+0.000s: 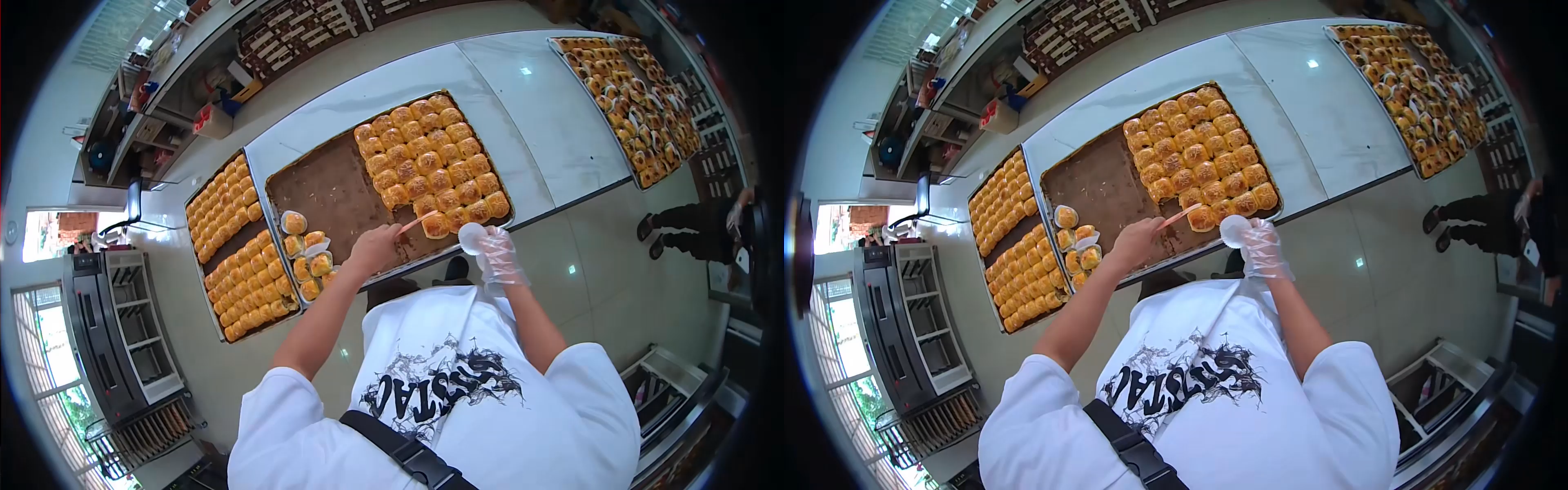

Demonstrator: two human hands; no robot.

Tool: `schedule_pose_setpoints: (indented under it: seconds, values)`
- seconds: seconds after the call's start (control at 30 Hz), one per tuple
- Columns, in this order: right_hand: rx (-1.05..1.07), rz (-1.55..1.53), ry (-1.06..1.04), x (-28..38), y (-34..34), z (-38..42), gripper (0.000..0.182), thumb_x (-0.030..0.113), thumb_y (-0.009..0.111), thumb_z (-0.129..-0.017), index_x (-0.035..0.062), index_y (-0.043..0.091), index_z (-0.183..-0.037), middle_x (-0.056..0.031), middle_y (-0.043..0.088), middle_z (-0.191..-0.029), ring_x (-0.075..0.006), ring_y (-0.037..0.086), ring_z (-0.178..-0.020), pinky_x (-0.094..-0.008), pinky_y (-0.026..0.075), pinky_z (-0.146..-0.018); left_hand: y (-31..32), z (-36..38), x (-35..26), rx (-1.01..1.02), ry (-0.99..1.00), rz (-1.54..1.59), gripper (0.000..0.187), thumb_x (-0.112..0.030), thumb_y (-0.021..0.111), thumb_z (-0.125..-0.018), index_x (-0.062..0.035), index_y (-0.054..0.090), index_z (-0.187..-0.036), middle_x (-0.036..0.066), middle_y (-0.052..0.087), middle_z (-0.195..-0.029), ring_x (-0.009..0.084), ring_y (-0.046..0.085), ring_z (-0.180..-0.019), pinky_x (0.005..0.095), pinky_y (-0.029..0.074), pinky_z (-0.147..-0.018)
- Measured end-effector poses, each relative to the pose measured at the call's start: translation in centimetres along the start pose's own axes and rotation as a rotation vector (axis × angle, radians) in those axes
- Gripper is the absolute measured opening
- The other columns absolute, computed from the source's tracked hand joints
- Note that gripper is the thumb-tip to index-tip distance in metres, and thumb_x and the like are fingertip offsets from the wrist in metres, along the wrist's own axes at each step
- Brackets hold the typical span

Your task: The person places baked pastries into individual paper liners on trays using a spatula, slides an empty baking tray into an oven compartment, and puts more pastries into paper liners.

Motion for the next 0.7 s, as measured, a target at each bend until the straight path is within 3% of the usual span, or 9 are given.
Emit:
schedule_pose_setpoints:
  seconds: [0.03,0.07,0.23,0.33,0.37,0.4,0.53,0.63,0.7]
  values:
    - [-0.007,-0.064,0.007,-0.3,-0.4,-0.4,0.007,0.009,0.063,-0.076,0.0067,0.057,-0.074,0.0012,0.054,-0.069,-0.0093,0.050,-0.060,-0.0279,0.043,-0.053,0.0,-0.3,-0.1,0.019,0.000,-0.006,0.012,-0.011,0.047,-0.083,-0.0080,0.052,-0.094,0.015,0.059,-0.084,0.0340,0.060,-0.080,0.0439,0.048,-0.068]
    - [-0.059,0.066,-0.029,-0.2,-0.9,-0.7,0.010,0.011,0.065,-0.076,0.0064,0.057,-0.074,0.0005,0.054,-0.069,-0.0089,0.049,-0.062,-0.0284,0.042,-0.053,0.0,-0.4,-0.2,0.039,-0.008,-0.017,0.013,-0.010,0.047,-0.083,-0.0078,0.052,-0.095,0.015,0.059,-0.085,0.0340,0.060,-0.081,0.0438,0.048,-0.068]
    - [-0.043,-0.175,0.093,1.7,-0.2,-1.0,0.010,0.006,0.064,-0.075,0.0044,0.055,-0.077,-0.0016,0.056,-0.071,-0.0106,0.050,-0.061,-0.0282,0.043,-0.054,1.5,-0.9,-0.2,0.094,-0.062,-0.052,0.021,-0.008,0.046,-0.083,-0.0079,0.051,-0.104,0.016,0.060,-0.090,0.0344,0.059,-0.085,0.0437,0.048,-0.070]
    - [-0.018,-0.023,0.006,2.7,0.4,-1.1,0.009,0.006,0.065,-0.075,0.0025,0.058,-0.080,-0.0027,0.058,-0.073,-0.0109,0.052,-0.063,-0.0273,0.045,-0.055,2.6,-1.3,-0.1,-0.011,-0.102,0.031,0.017,-0.007,0.047,-0.081,-0.0048,0.056,-0.096,0.015,0.062,-0.084,0.0305,0.062,-0.081,0.0407,0.048,-0.068]
    - [-0.002,0.057,-0.050,3.2,0.9,-1.2,0.009,0.005,0.064,-0.075,0.0019,0.059,-0.081,-0.0032,0.059,-0.073,-0.0109,0.053,-0.064,-0.0267,0.045,-0.056,3.0,-1.4,0.6,0.065,-0.122,0.158,0.014,-0.009,0.049,-0.082,-0.0034,0.058,-0.091,0.014,0.061,-0.078,0.0271,0.061,-0.073,0.0385,0.047,-0.063]
    - [-0.016,-0.122,0.061,4.1,1.4,-0.8,0.009,0.008,0.064,-0.075,0.0019,0.061,-0.082,-0.0042,0.060,-0.070,-0.0129,0.055,-0.064,-0.0269,0.045,-0.056,2.9,-1.7,1.5,0.139,-0.140,0.283,0.013,-0.010,0.051,-0.082,-0.0020,0.059,-0.087,0.013,0.060,-0.072,0.0237,0.060,-0.065,0.0362,0.046,-0.057]
    - [0.004,0.406,-0.198,5.7,2.6,-1.9,0.013,0.014,0.061,-0.076,0.0032,0.063,-0.084,-0.0089,0.063,-0.072,-0.0215,0.060,-0.068,-0.0332,0.048,-0.065,-0.6,0.1,3.8,0.494,-0.351,0.537,0.028,-0.020,0.054,-0.087,0.0006,0.061,-0.070,0.005,0.052,-0.050,0.0104,0.046,-0.041,0.0264,0.035,-0.039]
    - [0.035,0.664,-0.369,6.9,5.0,-2.8,0.017,0.018,0.059,-0.078,0.0042,0.064,-0.086,-0.0121,0.064,-0.078,-0.0278,0.061,-0.075,-0.0380,0.048,-0.073,2.1,1.6,5.0,0.646,-0.410,0.590,0.034,-0.028,0.054,-0.090,-0.0002,0.063,-0.071,0.002,0.051,-0.049,0.0074,0.041,-0.037,0.0248,0.030,-0.035]
    - [-0.004,0.776,-0.485,10.4,6.9,-1.9,0.018,0.020,0.057,-0.079,0.0046,0.064,-0.087,-0.0134,0.063,-0.081,-0.0302,0.060,-0.080,-0.0398,0.047,-0.077,5.6,0.6,3.4,0.476,-0.379,0.755,0.030,-0.024,0.050,-0.092,0.0008,0.063,-0.081,0.001,0.051,-0.052,0.0070,0.042,-0.040,0.0243,0.032,-0.036]
Point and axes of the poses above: each hand's wrist, its own z-axis away from the middle knuckle, its own y-axis out of the palm, x = y × z, the point moved 7 cm from there along -z, towards the middle knuckle
